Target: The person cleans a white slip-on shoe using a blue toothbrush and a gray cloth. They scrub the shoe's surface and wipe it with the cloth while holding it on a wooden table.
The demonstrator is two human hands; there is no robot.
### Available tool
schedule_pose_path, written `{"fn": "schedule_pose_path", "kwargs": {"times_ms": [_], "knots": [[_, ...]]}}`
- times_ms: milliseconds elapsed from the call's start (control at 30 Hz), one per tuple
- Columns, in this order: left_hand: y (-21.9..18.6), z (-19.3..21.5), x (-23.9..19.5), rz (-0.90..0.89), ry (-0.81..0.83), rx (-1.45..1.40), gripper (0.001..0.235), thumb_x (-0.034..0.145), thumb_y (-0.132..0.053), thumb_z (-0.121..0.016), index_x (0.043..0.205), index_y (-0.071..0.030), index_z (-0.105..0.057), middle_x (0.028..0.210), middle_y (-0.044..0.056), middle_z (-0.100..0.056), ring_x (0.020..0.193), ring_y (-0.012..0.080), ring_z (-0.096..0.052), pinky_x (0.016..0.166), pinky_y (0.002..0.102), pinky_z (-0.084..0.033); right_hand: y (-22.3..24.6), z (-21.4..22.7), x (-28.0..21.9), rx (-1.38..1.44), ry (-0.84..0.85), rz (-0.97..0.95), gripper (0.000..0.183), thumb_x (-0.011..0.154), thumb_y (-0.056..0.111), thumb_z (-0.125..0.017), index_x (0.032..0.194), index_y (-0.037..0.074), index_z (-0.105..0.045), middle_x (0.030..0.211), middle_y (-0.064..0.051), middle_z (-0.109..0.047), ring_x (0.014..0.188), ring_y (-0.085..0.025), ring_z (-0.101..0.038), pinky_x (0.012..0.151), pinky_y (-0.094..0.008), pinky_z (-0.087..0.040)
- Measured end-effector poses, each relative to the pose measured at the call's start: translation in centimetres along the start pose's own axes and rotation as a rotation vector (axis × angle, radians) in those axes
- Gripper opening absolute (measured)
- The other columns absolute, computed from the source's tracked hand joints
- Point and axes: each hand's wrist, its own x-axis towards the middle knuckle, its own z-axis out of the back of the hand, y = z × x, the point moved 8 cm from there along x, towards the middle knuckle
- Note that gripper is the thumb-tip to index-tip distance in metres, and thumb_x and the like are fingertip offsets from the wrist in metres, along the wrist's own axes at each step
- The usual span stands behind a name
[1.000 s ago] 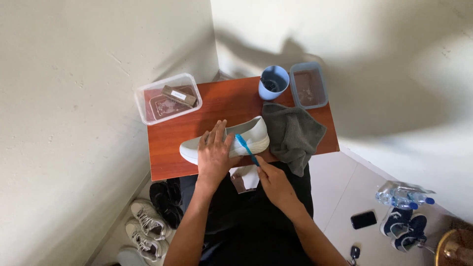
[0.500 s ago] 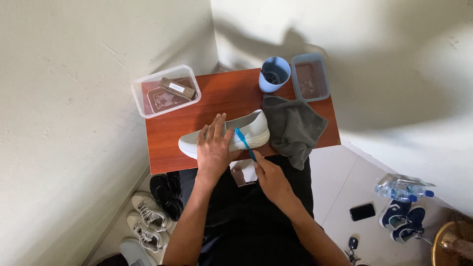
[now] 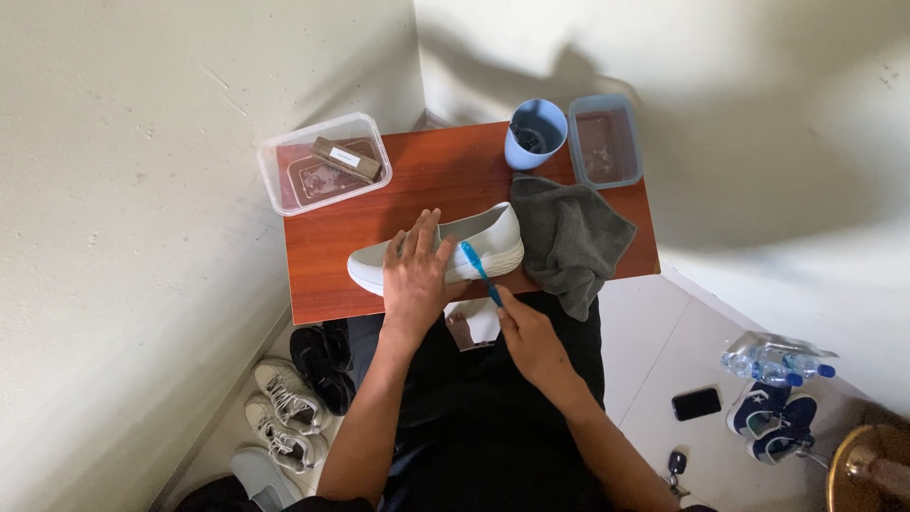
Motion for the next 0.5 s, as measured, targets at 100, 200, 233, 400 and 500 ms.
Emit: {"fn": "schedule_pose_path", "kwargs": {"times_ms": [100,200,233,400,500], "knots": [[0.1,-0.6,-0.1,-0.011,-0.010,0.013,0.074,0.053,-0.048,-0.096,0.113,-0.019,-0.063,0.145,0.011,-0.050,0.138,0.0272,-0.051,0.107,0.052,-0.044,0.4,3.2,0.4,-0.053,-0.110,-0.063,0.046,0.107,0.023,-0.046,0.149,0.004,-0.051,0.132,-0.026,-0.064,0.121,-0.035,-0.063,0.101,-0.045,-0.052],[0.2,-0.4,0.0,-0.017,-0.036,0.013,0.076,0.053,-0.048,-0.096,0.114,-0.018,-0.060,0.144,0.011,-0.052,0.136,0.0276,-0.053,0.105,0.052,-0.045,-1.7,3.7,0.9,-0.035,-0.145,-0.085,0.048,0.111,0.023,-0.039,0.153,0.002,-0.044,0.142,-0.022,-0.058,0.128,-0.031,-0.059,0.107,-0.041,-0.048],[0.2,-0.3,0.1,-0.019,-0.038,0.012,0.076,0.053,-0.048,-0.096,0.114,-0.018,-0.060,0.144,0.011,-0.052,0.136,0.0276,-0.053,0.105,0.052,-0.045,-1.4,3.5,0.9,-0.035,-0.148,-0.085,0.048,0.111,0.023,-0.039,0.153,0.002,-0.044,0.142,-0.022,-0.058,0.128,-0.031,-0.059,0.107,-0.041,-0.048],[0.0,0.2,0.5,-0.015,-0.016,0.035,0.071,0.056,-0.050,-0.095,0.111,-0.020,-0.063,0.140,0.011,-0.055,0.132,0.0272,-0.057,0.103,0.050,-0.048,-1.1,0.1,0.3,-0.003,0.010,-0.016,0.047,0.109,0.028,-0.044,0.150,0.007,-0.050,0.142,-0.019,-0.059,0.126,-0.028,-0.062,0.106,-0.039,-0.051],[0.2,-0.1,0.3,-0.032,-0.065,0.025,0.078,0.052,-0.051,-0.095,0.113,-0.018,-0.061,0.141,0.011,-0.054,0.133,0.0270,-0.056,0.102,0.050,-0.048,-0.7,2.5,0.8,-0.071,-0.107,-0.025,0.044,0.108,0.017,-0.045,0.151,0.008,-0.048,0.139,-0.020,-0.061,0.124,-0.030,-0.062,0.105,-0.041,-0.052]]}}
